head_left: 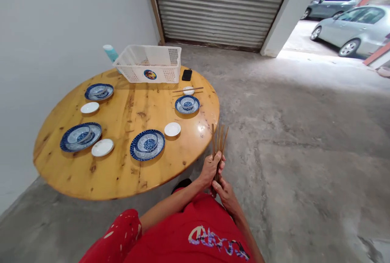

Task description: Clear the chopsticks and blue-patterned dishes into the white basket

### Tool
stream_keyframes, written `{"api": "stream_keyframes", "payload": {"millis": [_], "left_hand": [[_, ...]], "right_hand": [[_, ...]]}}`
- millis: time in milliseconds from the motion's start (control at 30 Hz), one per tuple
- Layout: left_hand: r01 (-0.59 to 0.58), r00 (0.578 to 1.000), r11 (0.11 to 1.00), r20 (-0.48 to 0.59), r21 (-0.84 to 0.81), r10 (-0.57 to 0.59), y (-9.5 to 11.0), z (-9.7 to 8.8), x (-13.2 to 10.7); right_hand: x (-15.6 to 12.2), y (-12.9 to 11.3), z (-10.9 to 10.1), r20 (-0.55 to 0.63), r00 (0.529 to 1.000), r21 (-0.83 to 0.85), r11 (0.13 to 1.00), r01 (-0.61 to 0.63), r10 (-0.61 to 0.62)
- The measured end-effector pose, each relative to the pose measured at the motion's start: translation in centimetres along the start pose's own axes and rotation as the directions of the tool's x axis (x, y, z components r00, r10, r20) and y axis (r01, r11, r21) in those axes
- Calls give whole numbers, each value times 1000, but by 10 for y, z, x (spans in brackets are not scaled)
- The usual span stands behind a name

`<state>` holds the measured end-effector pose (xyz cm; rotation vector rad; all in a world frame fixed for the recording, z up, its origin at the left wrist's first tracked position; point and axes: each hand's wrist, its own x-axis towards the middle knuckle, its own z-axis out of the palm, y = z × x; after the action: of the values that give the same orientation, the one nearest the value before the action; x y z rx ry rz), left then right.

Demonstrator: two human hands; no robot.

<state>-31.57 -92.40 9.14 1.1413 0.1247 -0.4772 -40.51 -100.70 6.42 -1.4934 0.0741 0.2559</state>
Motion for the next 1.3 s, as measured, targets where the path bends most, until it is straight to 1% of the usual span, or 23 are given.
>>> {"api": "stream_keyframes", "payload": {"millis": [100,200,300,367,467,567,633,700,767,833,900,933,1000,1067,1100,1133,1233,1300], "left_hand": [[-3,999,1000,-46,-5,3,1,6,8],[-4,997,999,-80,-41,1,5,10,19],[-17,995,996,-96,-89,9,10,20,38],[-15,995,995,-97,-98,6,12,29,55],[3,998,994,-60,-107,-9,15,44,90],[35,998,980,-43,-197,-44,17,60,132],[55,996,963,-53,-263,-72,19,70,162],[59,995,955,-63,-290,-80,22,80,190],[52,994,956,-82,-288,-79,27,88,217],[47,989,959,-120,-280,-84,35,95,241],[32,983,965,-169,-261,-78,46,99,262],[13,977,969,-201,-248,-65,53,100,271],[-47,963,979,-271,-200,-9,67,103,288],[-124,939,983,-335,-132,73,79,106,303],[-159,927,982,-358,-100,114,84,108,310],[-189,915,979,-375,-75,148,87,110,317],[-249,874,968,-430,-1,225,92,114,341],[-278,829,959,-490,60,271,96,116,362]], "right_hand": [[10,-3,-13,66,998,-32,999,6,-3],[26,-7,-26,103,994,-67,997,-29,36],[45,-8,-43,110,991,-104,993,-61,72],[59,-7,-59,105,992,-128,990,-58,72],[84,-5,-88,84,994,-176,983,-49,64],[115,-8,-121,68,996,-251,967,-45,64],[138,-15,-143,69,995,-306,951,-44,68],[161,-24,-163,84,993,-341,939,-53,87],[184,-32,-180,97,990,-356,932,-66,107],[204,-40,-192,99,988,-348,935,-74,115],[222,-46,-199,103,985,-276,955,-106,140],[231,-49,-200,109,981,-206,970,-133,158],[249,-54,-202,109,975,-4,981,-195,194],[270,-57,-203,91,967,205,945,-254,240],[283,-57,-204,75,961,275,921,-278,268],[297,-57,-206,57,954,316,901,-297,295],[347,-55,-213,28,939,373,868,-328,343],[385,-58,-219,75,919,467,801,-375,387]]}}
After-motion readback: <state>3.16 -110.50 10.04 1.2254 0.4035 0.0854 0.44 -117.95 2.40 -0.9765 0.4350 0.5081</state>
